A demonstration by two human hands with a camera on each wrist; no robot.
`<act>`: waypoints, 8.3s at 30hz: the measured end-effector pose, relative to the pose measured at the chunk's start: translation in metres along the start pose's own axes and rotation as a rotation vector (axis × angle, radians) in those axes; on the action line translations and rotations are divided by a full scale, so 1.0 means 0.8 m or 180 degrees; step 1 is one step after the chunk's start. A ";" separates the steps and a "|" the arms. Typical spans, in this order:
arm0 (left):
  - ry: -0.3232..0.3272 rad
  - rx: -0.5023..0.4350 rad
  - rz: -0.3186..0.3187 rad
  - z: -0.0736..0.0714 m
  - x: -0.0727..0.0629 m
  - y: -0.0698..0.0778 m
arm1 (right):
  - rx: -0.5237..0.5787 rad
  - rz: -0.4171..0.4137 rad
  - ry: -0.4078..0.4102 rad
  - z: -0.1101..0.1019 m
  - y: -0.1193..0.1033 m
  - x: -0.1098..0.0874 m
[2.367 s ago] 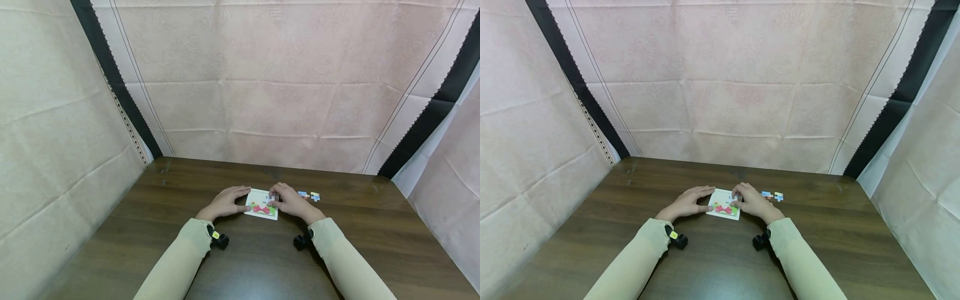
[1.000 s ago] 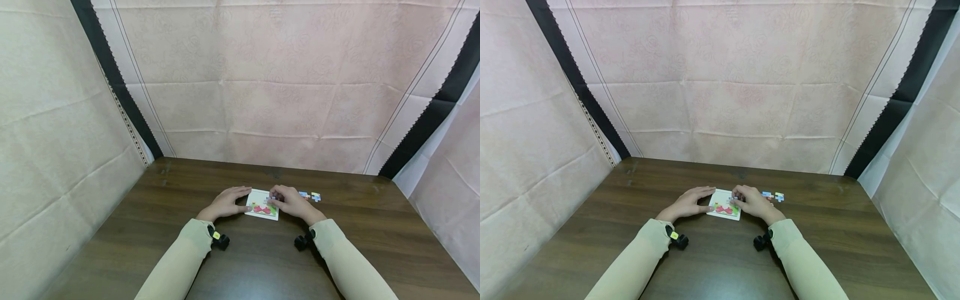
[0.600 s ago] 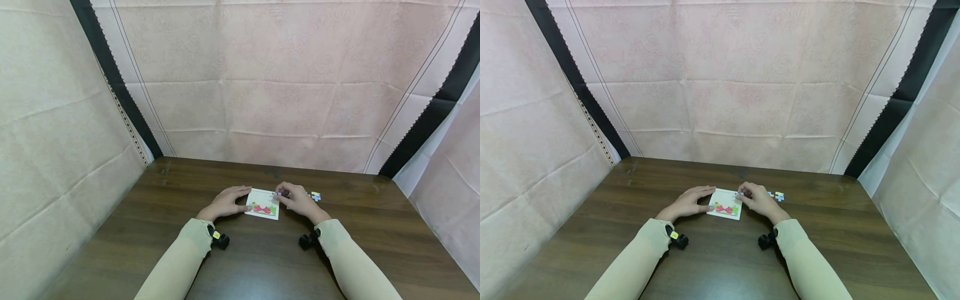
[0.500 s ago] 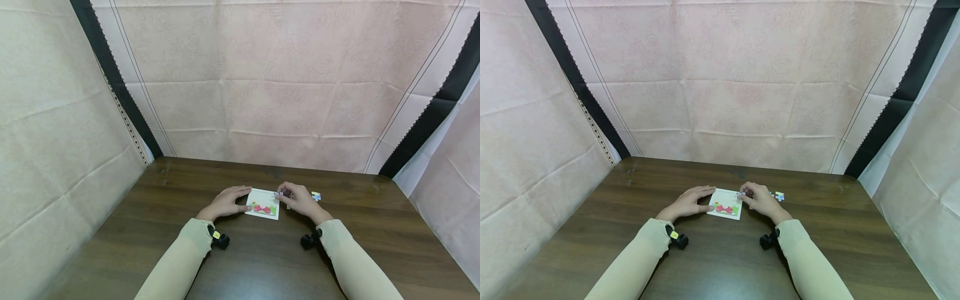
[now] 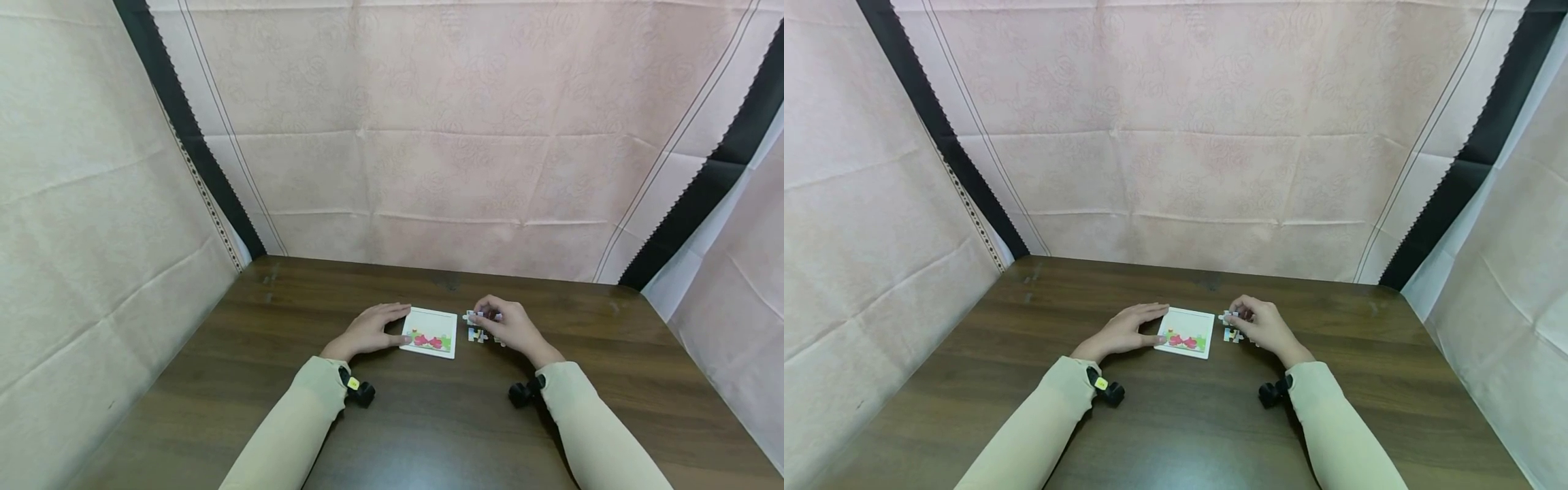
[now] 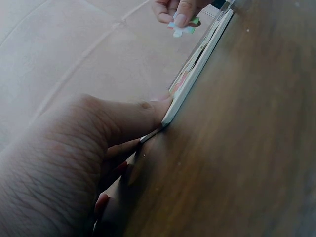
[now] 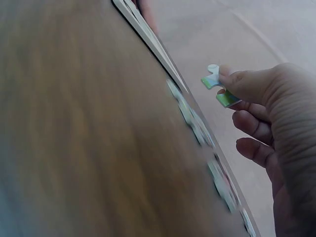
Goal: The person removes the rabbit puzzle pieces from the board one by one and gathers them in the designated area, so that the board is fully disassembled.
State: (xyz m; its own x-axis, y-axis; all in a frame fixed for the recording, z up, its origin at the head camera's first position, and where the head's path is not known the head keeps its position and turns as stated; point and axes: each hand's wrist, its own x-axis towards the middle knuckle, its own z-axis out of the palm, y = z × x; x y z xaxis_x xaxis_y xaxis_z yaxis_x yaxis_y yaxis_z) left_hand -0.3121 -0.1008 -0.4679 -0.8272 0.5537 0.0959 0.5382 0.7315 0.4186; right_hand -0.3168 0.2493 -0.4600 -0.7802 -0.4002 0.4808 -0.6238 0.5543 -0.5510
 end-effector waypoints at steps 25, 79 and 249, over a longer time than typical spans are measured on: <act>0.0000 0.0001 0.0018 0.002 -0.001 -0.001 | 0.0079 0.1021 0.0021 -0.077 0.053 -0.078; 0.0019 -0.0020 0.0008 0.003 -0.001 -0.001 | -0.0213 0.0779 -0.0264 -0.075 0.055 -0.079; 0.0201 -0.0095 0.0036 0.005 -0.002 -0.001 | 0.0062 -0.0772 -0.1340 0.075 -0.070 0.051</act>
State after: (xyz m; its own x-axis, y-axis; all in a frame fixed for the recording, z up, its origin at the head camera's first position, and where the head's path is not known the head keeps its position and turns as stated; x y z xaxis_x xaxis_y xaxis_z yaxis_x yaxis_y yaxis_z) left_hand -0.3107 -0.1012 -0.4718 -0.8301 0.5350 0.1571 0.5433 0.7126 0.4439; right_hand -0.3170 0.1579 -0.4507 -0.5605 -0.7789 0.2812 -0.7876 0.3964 -0.4718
